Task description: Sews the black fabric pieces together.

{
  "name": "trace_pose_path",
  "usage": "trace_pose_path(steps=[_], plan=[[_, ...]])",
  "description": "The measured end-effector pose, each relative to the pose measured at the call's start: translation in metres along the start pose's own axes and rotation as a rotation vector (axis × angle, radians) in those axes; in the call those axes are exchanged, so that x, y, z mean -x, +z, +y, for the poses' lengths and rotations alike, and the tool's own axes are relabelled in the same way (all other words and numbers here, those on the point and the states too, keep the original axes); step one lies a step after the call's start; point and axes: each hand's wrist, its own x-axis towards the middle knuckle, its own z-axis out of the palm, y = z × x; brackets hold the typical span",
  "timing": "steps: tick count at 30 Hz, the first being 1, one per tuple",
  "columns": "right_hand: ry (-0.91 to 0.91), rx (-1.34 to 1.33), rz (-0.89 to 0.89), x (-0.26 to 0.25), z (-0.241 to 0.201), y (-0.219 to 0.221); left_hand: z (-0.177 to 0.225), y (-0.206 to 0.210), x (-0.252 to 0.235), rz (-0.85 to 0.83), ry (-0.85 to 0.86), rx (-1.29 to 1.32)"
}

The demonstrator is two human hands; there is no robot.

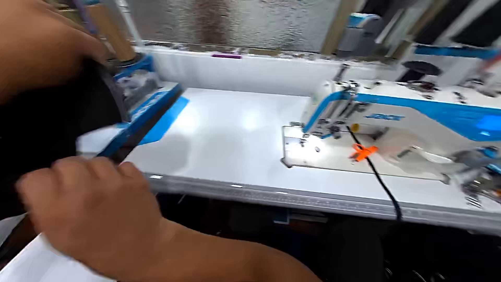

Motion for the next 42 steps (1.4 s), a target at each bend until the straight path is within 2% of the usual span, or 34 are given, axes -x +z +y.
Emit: trace_pose_path(steps=[2, 4, 6, 8, 11, 15, 17, 19, 22, 25, 29, 33, 36, 38, 41, 42], plan=[[0.199, -0.005, -0.072, 0.019, 0.063, -0.037, 0.114, 0.036, -0.089, -0.246, 0.187, 0.026], [0.327, 0.109, -0.127, 0.067, 0.120, -0.058, 0.235, 0.076, -0.150, -0.443, 0.341, 0.198], [0.343, 0.256, -0.169, 0.121, 0.166, -0.077, 0.324, 0.125, -0.185, -0.443, 0.493, 0.441], [0.279, 0.298, -0.223, 0.157, 0.202, -0.104, 0.369, 0.154, -0.208, -0.259, 0.551, 0.711], [0.156, 0.368, -0.302, 0.169, 0.238, -0.146, 0.376, 0.160, -0.222, 0.051, 0.525, 0.988], [-0.031, 0.429, -0.422, 0.144, 0.274, -0.152, 0.336, 0.117, -0.191, 0.204, 0.412, 1.015], [-0.087, 0.432, -0.459, 0.129, 0.278, -0.142, 0.327, 0.115, -0.163, 0.106, 0.362, 1.040], [-0.067, 0.437, -0.476, 0.122, 0.281, -0.132, 0.330, 0.134, -0.139, -0.037, 0.350, 1.003], [-0.104, 0.445, -0.496, 0.123, 0.291, -0.134, 0.349, 0.145, -0.124, -0.075, 0.354, 0.762], [-0.221, 0.361, -0.491, 0.137, 0.298, -0.165, 0.371, 0.125, -0.124, -0.109, 0.267, 0.579], [-0.332, 0.315, -0.533, 0.159, 0.313, -0.212, 0.393, 0.105, -0.132, -0.233, 0.193, 0.568], [-0.325, 0.280, -0.553, 0.168, 0.335, -0.233, 0.414, 0.115, -0.152, -0.090, 0.117, 0.585], [-0.308, 0.233, -0.567, 0.168, 0.352, -0.245, 0.423, 0.124, -0.168, -0.088, 0.131, 0.648], [-0.301, 0.308, -0.529, 0.164, 0.368, -0.251, 0.426, 0.131, -0.188, -0.083, 0.151, 0.699], [-0.388, 0.411, -0.556, 0.158, 0.386, -0.261, 0.421, 0.129, -0.217, -0.140, 0.172, 0.836], [-0.411, 0.404, -0.572, 0.160, 0.385, -0.264, 0.421, 0.129, -0.217, -0.103, 0.193, 0.871]])
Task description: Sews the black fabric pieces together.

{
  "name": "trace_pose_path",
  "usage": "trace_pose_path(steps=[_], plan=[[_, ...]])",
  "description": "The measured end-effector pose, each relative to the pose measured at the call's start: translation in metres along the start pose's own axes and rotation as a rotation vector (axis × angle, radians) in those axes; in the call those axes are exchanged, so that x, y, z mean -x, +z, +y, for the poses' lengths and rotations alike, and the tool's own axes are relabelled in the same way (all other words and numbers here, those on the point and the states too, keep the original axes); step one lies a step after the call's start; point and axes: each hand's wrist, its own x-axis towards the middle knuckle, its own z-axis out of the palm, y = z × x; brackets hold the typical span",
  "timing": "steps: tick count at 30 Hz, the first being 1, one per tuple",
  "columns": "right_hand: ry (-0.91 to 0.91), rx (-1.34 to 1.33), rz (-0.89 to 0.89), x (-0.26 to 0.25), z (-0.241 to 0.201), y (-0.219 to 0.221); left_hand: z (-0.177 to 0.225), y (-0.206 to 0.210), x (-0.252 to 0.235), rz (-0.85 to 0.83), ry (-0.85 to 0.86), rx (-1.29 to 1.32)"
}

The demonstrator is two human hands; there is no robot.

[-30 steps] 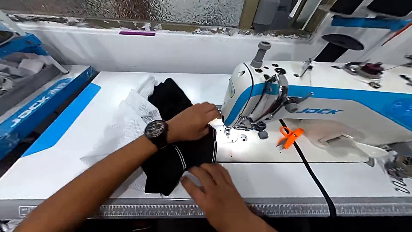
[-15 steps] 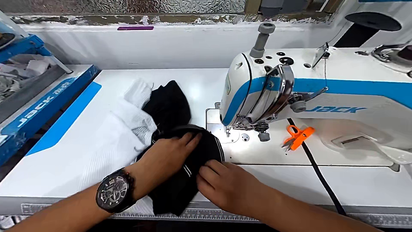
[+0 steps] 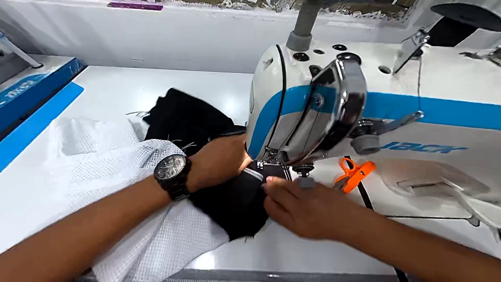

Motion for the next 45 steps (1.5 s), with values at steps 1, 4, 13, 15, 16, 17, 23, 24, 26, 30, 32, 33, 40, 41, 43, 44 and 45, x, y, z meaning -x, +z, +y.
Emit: trace_pose_path(steps=[1, 4, 13, 15, 16, 17, 23, 24, 26, 30, 32, 33, 40, 41, 43, 44, 45], plan=[[-0.026, -0.008, 0.010, 0.002, -0.003, -0.001, 0.000, 0.005, 0.005, 0.070, 0.052, -0.013], [-0.042, -0.127, 0.001, 0.005, -0.007, -0.003, 0.008, 0.017, 0.033, 0.162, 0.071, -0.058], [0.074, -0.346, -0.067, 0.010, 0.004, 0.009, 0.024, 0.013, 0.053, 0.192, -0.023, -0.290], [0.078, -0.330, -0.067, 0.010, 0.004, 0.007, 0.026, 0.011, 0.048, 0.167, -0.097, -0.351], [0.083, -0.328, -0.062, 0.009, 0.003, 0.007, 0.025, 0.010, 0.046, 0.151, -0.119, -0.348], [0.090, -0.323, -0.059, 0.009, 0.002, 0.006, 0.025, 0.010, 0.045, 0.134, -0.134, -0.329], [0.148, -0.208, -0.057, 0.005, -0.001, -0.001, 0.005, 0.009, 0.031, 0.048, -0.053, -0.207], [0.156, -0.165, -0.051, 0.007, -0.001, 0.001, -0.003, 0.008, 0.025, 0.002, -0.014, -0.171], [0.138, -0.098, -0.039, 0.007, -0.004, 0.002, -0.016, 0.007, 0.015, -0.074, 0.071, -0.110], [0.073, -0.117, -0.103, 0.006, -0.015, -0.009, -0.015, 0.007, 0.019, -0.087, 0.113, -0.120], [0.068, -0.122, -0.101, 0.007, -0.017, -0.008, -0.014, 0.005, 0.022, -0.067, 0.114, -0.120], [0.074, -0.119, -0.089, 0.007, -0.017, -0.007, -0.014, 0.004, 0.022, -0.034, 0.119, -0.125], [0.085, -0.106, -0.066, 0.007, -0.009, 0.001, -0.017, 0.001, 0.016, -0.008, 0.129, -0.154], [0.082, -0.102, -0.069, 0.007, -0.010, 0.000, -0.017, 0.002, 0.016, -0.002, 0.131, -0.149], [0.084, -0.094, -0.069, 0.007, -0.012, 0.000, -0.018, 0.004, 0.016, 0.006, 0.139, -0.145], [0.084, -0.092, -0.067, 0.007, -0.013, 0.000, -0.019, 0.004, 0.016, 0.005, 0.140, -0.144], [0.083, -0.087, -0.066, 0.006, -0.013, 0.000, -0.018, 0.004, 0.017, 0.001, 0.139, -0.144]])
